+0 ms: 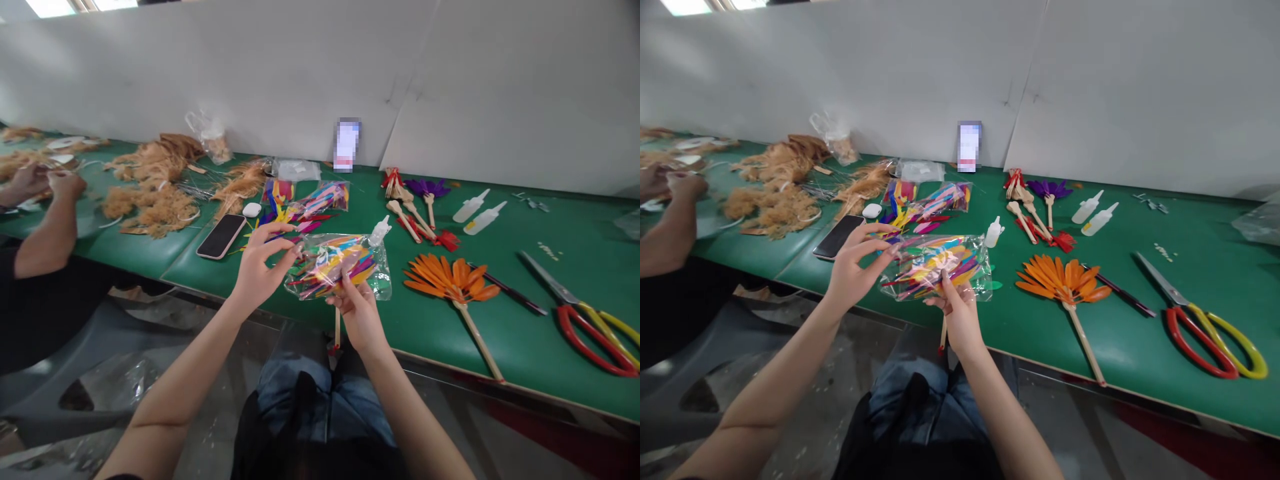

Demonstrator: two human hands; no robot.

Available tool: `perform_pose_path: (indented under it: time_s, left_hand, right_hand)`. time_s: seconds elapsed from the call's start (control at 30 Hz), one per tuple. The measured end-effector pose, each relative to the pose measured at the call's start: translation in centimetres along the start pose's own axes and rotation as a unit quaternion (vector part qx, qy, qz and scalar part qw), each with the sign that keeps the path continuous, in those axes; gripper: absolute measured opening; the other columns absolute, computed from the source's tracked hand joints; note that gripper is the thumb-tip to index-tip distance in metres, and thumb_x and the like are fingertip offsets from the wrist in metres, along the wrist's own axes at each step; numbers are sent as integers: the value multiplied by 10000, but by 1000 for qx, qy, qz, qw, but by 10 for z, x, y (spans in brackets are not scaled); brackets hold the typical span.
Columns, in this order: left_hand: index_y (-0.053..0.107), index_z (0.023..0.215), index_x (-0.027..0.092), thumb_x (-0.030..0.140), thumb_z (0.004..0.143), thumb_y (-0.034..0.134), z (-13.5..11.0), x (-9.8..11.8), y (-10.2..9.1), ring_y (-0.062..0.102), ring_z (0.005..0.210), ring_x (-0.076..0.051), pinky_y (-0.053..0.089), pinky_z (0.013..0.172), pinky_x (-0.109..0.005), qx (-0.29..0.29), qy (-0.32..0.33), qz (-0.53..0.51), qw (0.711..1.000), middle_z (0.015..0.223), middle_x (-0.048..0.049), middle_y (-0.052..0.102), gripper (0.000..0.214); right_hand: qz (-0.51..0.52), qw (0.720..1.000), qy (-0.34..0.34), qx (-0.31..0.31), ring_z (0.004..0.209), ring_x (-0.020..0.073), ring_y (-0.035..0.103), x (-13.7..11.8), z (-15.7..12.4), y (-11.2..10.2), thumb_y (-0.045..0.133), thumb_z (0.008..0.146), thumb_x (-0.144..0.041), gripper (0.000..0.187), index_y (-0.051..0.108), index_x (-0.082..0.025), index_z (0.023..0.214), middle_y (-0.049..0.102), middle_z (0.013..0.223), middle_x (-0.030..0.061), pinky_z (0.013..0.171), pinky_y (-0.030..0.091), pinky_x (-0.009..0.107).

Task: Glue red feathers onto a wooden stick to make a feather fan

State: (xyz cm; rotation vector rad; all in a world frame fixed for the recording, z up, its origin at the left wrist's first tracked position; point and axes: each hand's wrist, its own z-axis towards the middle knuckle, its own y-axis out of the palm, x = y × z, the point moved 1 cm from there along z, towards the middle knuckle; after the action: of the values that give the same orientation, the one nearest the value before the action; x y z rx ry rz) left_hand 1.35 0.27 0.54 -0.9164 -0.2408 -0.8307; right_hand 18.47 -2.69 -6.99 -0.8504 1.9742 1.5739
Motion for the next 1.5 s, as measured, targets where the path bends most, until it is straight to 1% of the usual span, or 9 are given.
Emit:
perform_pose_path:
  time_s: [0.33,0.5,0.7,0.8,0.9,1.03,1.13,1.3,1.5]
  left_hand:
    - [646,744,186,260,846,559,-11,1,-7,568,998,-193,448,900,-385,57,-21,36,998,1032,-62,625,154]
    - [696,865,186,290,867,509,-26,3,-11,544,1106,-219,414,978,-407,-62,-39,18,997,1139,-92,623,214]
    - [709,1008,250,461,824,529,-70,-2,-58,663,923,-200,521,868,-304,-206,-259,-90,940,977,-27,722,333]
    - [725,971,244,499,726,637,-82,-7,-77,675,886,-233,564,762,-307,-172,-362,-141,905,980,-39,724,364]
    - [716,971,186,451,643,732,-70,-17,-84,671,843,-231,569,628,-266,-29,-430,-205,879,1018,-74,712,423]
    - [675,1019,137,426,654,720,-29,-44,-65,655,815,-195,526,536,-225,162,-416,-279,850,1118,-104,664,468]
    - [601,1145,157,457,663,695,-9,-73,-35,650,832,-186,538,637,-270,112,-416,-259,865,1080,-100,660,575]
    - [625,1068,161,532,744,548,-25,-102,4,566,1073,-274,492,838,-394,-37,-365,-104,924,1144,-132,616,498]
    - [628,1013,145,381,859,474,-68,-74,19,478,1169,-275,359,995,-442,120,-211,153,958,1203,-164,544,321]
  right_hand:
    - [71,997,44,-4,654,103,634,6,-3,8,781,651,-320,279,662,-226,885,691,820,-33,534,554,202]
    - [57,996,66,-15,608,105,619,19,-21,17,830,578,-350,334,668,-193,825,683,742,-21,507,549,198]
    - [-34,985,160,-54,619,123,637,35,-70,9,737,700,-448,378,631,-182,947,687,809,23,500,522,211]
    - [-72,965,200,-152,735,158,671,31,-87,3,685,722,-524,457,620,-177,1013,690,910,66,518,516,209]
    - [-126,940,226,-222,733,158,680,19,-90,-5,727,696,-482,475,624,-178,1046,698,901,69,533,500,198]
    - [-270,950,100,-118,715,143,665,0,-74,-19,647,789,-441,301,645,-159,891,706,810,69,605,501,215]
    - [-383,922,-30,-43,767,168,657,-12,-61,-27,583,840,-411,255,635,-165,885,699,833,78,694,515,262]
    - [-532,827,-180,-16,855,184,648,-16,-47,-45,496,893,-300,191,630,-193,980,685,954,79,724,537,286]
    - [-635,677,-372,-18,1072,212,570,2,-28,-72,516,881,-192,246,582,-206,1117,641,1078,92,937,485,410]
